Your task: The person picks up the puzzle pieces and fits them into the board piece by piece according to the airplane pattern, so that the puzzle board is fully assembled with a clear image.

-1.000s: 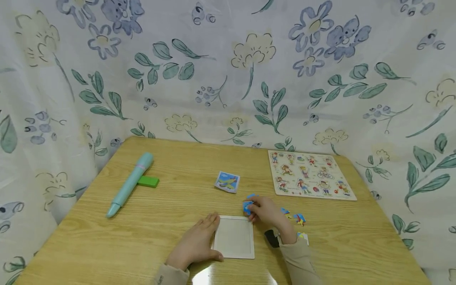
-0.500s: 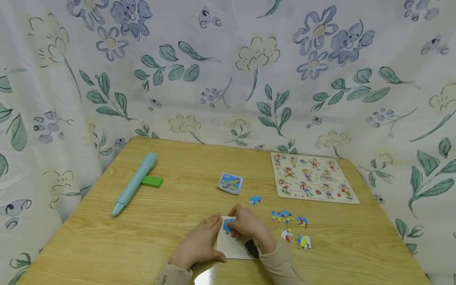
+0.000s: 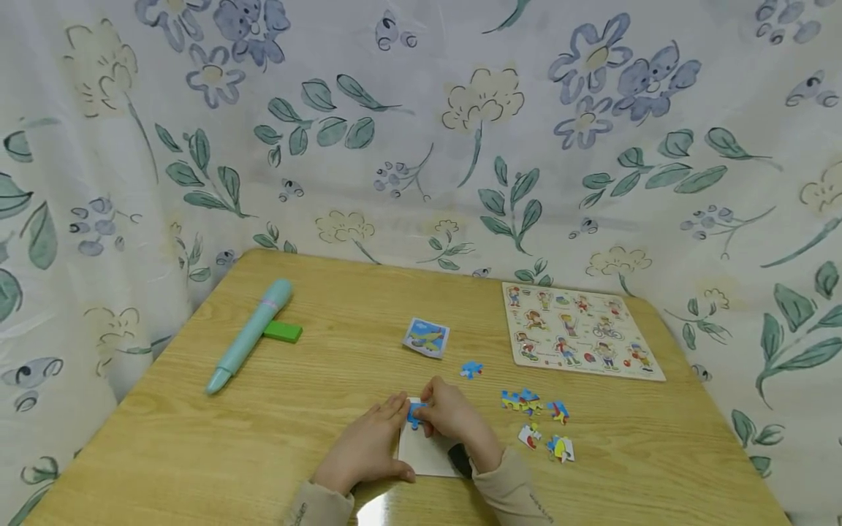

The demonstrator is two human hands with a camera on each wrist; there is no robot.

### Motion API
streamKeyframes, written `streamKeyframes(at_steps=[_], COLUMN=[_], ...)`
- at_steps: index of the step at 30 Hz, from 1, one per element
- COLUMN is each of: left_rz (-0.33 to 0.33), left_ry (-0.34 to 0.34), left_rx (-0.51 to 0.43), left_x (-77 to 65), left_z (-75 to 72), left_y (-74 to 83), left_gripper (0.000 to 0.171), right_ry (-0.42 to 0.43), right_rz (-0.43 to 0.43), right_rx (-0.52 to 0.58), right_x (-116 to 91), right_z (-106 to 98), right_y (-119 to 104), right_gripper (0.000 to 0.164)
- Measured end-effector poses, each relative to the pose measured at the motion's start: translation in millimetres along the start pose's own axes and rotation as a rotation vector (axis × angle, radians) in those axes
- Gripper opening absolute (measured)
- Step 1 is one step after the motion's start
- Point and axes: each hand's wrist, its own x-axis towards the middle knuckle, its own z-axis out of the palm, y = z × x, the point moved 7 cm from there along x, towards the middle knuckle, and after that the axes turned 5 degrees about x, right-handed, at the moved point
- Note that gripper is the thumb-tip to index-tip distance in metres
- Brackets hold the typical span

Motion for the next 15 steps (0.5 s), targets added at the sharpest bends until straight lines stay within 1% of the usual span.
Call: streamKeyframes(at_steps=[2,6,9,13,15], left_rz=[0.003,0.007,0.006,0.001,0.0], left_ry=[-0.001,-0.002,-0.004,-0.007,-0.007], left_rx=[0.003,0.006,0.006,0.004,0.004], left_x=[0.7,1.4,1.1,0.1,-0.3], left_z=[-0.2,-1.1,-1.6,-1.7,-1.7], left_y=[-0.1,0.4,0.7,0.6,0.5], left_gripper=[0.106,0.105,0.105,0.104,0.105], right_ry=[0.017,0.039,0.039,0.023,0.011], right_rz=[-0.006,0.01,-0.005,-0.103,-0.149], right_rx=[-0.017,-0.017,-0.053,-0.232,-0.305], right_x=[-1,-3,-4,-5,-4], right_z=[-1,-3,-2,1,2], right_y=[-2,-5,-8,-13,-14], right_gripper=[0.015,0.016,0.015,0.014,0.013])
